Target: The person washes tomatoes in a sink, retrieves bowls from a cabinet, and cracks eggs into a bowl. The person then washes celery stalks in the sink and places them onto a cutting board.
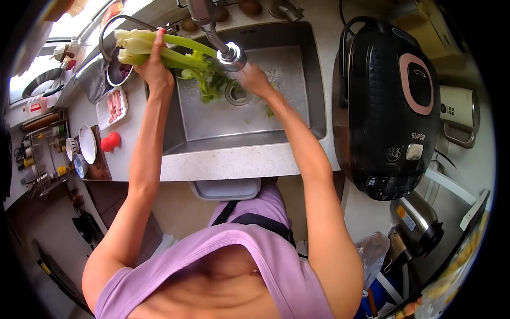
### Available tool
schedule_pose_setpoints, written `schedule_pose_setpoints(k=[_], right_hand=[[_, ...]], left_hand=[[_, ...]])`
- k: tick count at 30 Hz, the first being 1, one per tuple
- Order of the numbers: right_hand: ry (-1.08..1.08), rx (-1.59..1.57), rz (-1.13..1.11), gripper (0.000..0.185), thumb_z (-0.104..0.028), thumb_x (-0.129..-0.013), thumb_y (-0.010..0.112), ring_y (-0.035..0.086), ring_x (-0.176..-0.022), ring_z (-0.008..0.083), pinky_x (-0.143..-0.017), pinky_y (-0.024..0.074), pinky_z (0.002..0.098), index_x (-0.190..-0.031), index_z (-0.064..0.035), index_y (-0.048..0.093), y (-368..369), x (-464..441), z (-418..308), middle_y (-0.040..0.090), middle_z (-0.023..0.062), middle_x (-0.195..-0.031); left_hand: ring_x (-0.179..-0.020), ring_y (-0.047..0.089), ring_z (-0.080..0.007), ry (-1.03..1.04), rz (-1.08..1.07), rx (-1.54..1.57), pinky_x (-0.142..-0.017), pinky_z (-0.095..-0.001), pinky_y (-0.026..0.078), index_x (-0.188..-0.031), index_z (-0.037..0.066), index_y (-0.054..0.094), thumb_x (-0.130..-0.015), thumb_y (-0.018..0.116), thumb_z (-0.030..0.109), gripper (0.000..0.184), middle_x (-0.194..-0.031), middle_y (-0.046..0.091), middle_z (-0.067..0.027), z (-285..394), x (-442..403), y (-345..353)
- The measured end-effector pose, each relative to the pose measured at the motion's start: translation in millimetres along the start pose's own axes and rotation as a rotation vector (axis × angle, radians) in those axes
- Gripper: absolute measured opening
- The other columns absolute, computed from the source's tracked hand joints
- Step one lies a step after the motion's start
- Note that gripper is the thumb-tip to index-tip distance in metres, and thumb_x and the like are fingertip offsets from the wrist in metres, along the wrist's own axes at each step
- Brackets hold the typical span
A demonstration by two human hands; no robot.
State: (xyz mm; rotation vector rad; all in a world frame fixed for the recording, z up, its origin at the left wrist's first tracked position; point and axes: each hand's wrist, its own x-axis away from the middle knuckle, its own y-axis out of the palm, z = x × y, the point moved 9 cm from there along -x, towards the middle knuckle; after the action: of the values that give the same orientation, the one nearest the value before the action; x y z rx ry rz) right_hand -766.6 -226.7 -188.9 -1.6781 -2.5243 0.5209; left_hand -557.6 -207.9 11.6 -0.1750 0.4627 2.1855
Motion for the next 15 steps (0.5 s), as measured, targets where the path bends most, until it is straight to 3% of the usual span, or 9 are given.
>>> schedule_pose_setpoints(k=[1,4,6,7,9,11,13,14,15], right_hand=[[0.001,0.001,0.004,0.019,-0.021,-0.089,0.056,0.059,-0.082,0.0266,-0.074,0.0449,0.0395,-0.093,-0.0020,0.055,9.9,-12.4,0.6,0.061,0.0110,-0.085],[-0.317,0.045,0.164,0.021,-0.019,-0.087,0.061,0.058,-0.085,0.0278,-0.077,0.0440,0.0391,-0.097,-0.0021,0.054,8.6,-16.4,-37.1,0.060,0.0127,-0.088],[-0.220,-0.022,0.417,0.029,-0.018,-0.082,0.067,0.057,-0.085,0.0272,-0.075,0.0435,0.0372,-0.101,-0.0013,0.051,-27.5,-2.4,-58.4,0.058,0.0139,-0.091],[-0.223,-0.019,0.411,0.029,-0.018,-0.082,0.067,0.057,-0.085,0.0272,-0.075,0.0435,0.0372,-0.101,-0.0013,0.051,-34.0,2.0,-73.9,0.058,0.0139,-0.091],[-0.226,0.463,0.651,0.042,-0.024,-0.072,0.074,0.054,-0.094,0.0315,-0.082,0.0427,0.0426,-0.103,-0.0052,0.052,-57.9,22.3,-111.5,0.054,0.0127,-0.100],[-0.216,0.336,0.516,0.047,-0.029,-0.072,0.075,0.054,-0.097,0.0321,-0.084,0.0430,0.0395,-0.105,-0.0048,0.053,-49.4,19.9,-112.5,0.056,0.0139,-0.104],[0.107,-0.074,0.180,0.047,-0.029,-0.073,0.075,0.059,-0.093,0.0310,-0.078,0.0455,0.0365,-0.108,-0.0043,0.055,-17.9,2.5,-76.3,0.061,0.0145,-0.100],[0.188,-0.194,0.232,0.034,-0.021,-0.078,0.070,0.063,-0.082,0.0252,-0.071,0.0476,0.0344,-0.105,-0.0039,0.058,-18.0,0.1,-64.3,0.065,0.0094,-0.090],[0.188,-0.197,0.232,0.034,-0.021,-0.078,0.070,0.063,-0.082,0.0252,-0.071,0.0476,0.0344,-0.105,-0.0039,0.058,-17.1,-0.2,-60.4,0.065,0.0094,-0.090]], left_hand=[[-0.076,0.062,-0.0127,-0.001,-0.003,0.002,-0.070,-0.0253,0.049,-0.098,0.002,0.058,-0.072,0.076,0.002,0.031,-0.083,0.062,-0.0028,-3.4,6.6,4.8],[-0.088,0.063,-0.0156,-0.229,-0.073,0.144,-0.079,-0.0273,0.047,-0.105,0.003,0.055,-0.073,0.075,0.001,0.038,-0.093,0.061,-0.0042,-29.8,33.2,29.3],[-0.089,0.063,-0.0159,-0.268,-0.067,0.160,-0.079,-0.0276,0.047,-0.105,0.003,0.055,-0.073,0.075,0.001,0.037,-0.094,0.061,-0.0047,-42.7,41.8,31.6],[-0.090,0.063,-0.0162,-0.307,-0.050,0.172,-0.080,-0.0278,0.047,-0.104,0.003,0.055,-0.073,0.075,0.001,0.037,-0.095,0.062,-0.0052,-52.2,47.0,30.2],[-0.090,0.062,-0.0164,-0.331,-0.035,0.174,-0.081,-0.0288,0.047,-0.104,0.003,0.055,-0.074,0.074,0.001,0.036,-0.095,0.063,-0.0062,-63.8,54.2,32.7],[-0.089,0.062,-0.0166,-0.426,-0.027,0.231,-0.082,-0.0296,0.047,-0.104,0.003,0.055,-0.074,0.074,0.001,0.036,-0.097,0.064,-0.0074,-75.5,67.5,39.9],[-0.089,0.061,-0.0164,-0.408,-0.078,0.192,-0.082,-0.0298,0.047,-0.104,0.003,0.056,-0.074,0.074,0.002,0.035,-0.098,0.065,-0.0083,-80.3,69.9,44.2],[-0.090,0.061,-0.0162,-0.406,-0.100,0.212,-0.082,-0.0298,0.047,-0.104,0.003,0.055,-0.075,0.074,0.002,0.034,-0.098,0.065,-0.0087,-81.3,68.1,44.4],[-0.090,0.061,-0.0161,-0.403,-0.123,0.232,-0.081,-0.0298,0.047,-0.104,0.003,0.055,-0.075,0.073,0.002,0.034,-0.098,0.065,-0.0092,-82.1,66.2,44.5]])
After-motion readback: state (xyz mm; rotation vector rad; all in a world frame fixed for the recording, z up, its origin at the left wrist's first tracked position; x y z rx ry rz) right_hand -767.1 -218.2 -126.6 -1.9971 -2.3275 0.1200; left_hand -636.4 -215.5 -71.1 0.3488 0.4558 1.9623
